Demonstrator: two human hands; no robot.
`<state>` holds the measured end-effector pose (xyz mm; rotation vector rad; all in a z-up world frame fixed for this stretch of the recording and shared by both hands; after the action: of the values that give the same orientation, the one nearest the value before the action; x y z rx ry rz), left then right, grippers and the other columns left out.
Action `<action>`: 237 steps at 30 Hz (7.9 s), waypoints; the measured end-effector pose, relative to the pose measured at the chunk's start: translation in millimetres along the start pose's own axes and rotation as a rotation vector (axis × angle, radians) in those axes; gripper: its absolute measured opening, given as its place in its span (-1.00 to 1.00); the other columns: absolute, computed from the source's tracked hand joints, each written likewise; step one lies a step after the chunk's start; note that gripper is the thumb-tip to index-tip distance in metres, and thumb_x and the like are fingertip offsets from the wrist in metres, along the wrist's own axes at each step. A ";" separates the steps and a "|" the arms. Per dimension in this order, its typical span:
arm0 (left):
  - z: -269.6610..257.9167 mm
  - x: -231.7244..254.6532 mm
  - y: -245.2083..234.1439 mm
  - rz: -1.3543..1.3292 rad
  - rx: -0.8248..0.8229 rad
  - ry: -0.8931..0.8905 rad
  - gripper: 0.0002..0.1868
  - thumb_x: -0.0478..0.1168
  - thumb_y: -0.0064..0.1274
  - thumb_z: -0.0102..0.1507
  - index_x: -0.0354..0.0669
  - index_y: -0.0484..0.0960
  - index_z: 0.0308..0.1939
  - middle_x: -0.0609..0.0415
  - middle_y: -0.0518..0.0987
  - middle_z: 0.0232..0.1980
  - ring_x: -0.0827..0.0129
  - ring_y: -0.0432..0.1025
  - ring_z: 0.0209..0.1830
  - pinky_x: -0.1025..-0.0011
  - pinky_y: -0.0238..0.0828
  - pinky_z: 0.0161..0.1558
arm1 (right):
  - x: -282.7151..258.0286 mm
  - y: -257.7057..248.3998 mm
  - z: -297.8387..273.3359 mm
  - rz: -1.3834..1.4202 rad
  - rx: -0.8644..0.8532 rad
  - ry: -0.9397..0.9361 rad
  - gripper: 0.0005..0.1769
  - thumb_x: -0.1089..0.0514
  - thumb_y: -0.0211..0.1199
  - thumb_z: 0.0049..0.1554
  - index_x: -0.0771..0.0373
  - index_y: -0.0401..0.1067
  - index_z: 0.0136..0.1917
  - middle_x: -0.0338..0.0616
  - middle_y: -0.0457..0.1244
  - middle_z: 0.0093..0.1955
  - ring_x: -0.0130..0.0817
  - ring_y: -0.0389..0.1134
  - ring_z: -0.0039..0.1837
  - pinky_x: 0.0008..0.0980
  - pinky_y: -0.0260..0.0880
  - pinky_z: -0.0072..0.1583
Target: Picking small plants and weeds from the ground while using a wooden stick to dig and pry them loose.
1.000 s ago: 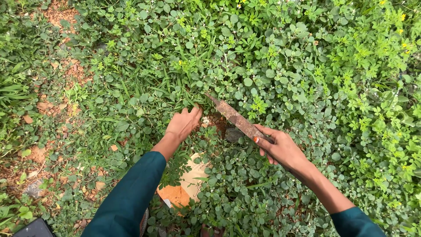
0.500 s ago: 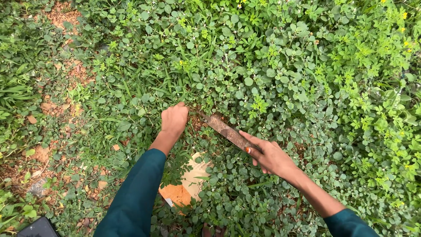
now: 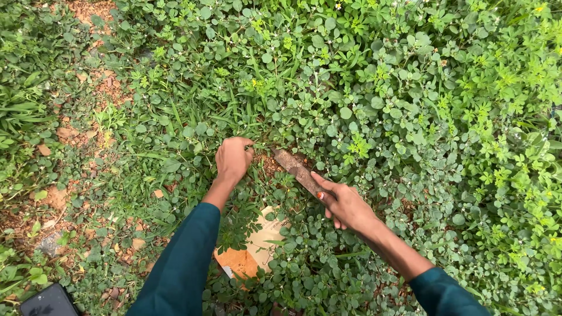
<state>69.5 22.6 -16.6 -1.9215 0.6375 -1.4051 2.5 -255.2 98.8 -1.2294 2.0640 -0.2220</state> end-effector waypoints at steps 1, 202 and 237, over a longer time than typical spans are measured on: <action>1.9 -2.3 2.2 -0.003 0.003 -0.003 -0.73 -0.23 0.21 0.19 0.08 0.79 -0.03 -0.16 0.69 -0.19 -0.01 0.58 -0.24 0.16 0.52 -0.09 | 2.9 -3.6 -0.4 -0.005 -0.001 -0.002 -0.39 0.02 -0.04 0.32 -0.36 0.05 0.60 -0.20 0.30 -0.40 -0.49 0.24 -0.49 -0.38 0.40 -0.40; 1.5 43.4 120.6 1.194 -0.065 0.555 -0.97 -0.33 0.20 0.07 -0.16 0.66 -0.46 0.15 0.39 -0.43 0.22 0.35 -0.41 0.38 -0.09 -0.63 | 25.2 26.1 -22.1 0.200 -0.012 0.059 -0.38 -0.03 0.06 0.32 -0.41 0.08 0.60 -0.19 0.23 -0.44 -0.44 0.22 -0.48 -0.35 0.33 -0.39; 42.7 35.8 -68.6 0.498 -0.326 0.176 -0.85 -0.12 0.12 0.28 -0.06 0.72 -0.22 -0.10 0.68 -0.06 0.06 0.55 0.02 0.18 0.46 0.10 | 47.5 0.7 -34.5 0.286 -0.038 -0.022 -0.35 -0.02 0.02 0.29 -0.38 0.05 0.61 -0.24 0.22 -0.45 -0.48 0.24 -0.50 -0.39 0.36 -0.41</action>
<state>121.2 52.0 48.9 -1.7101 1.3940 -1.2029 -34.4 -300.8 100.6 -0.9387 2.2028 -0.0354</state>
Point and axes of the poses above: each hand's wrist, its own z-axis towards the middle knuckle, its own y-axis out of the palm, x = y × z, the point moved 7 cm from there along z, towards the middle knuckle
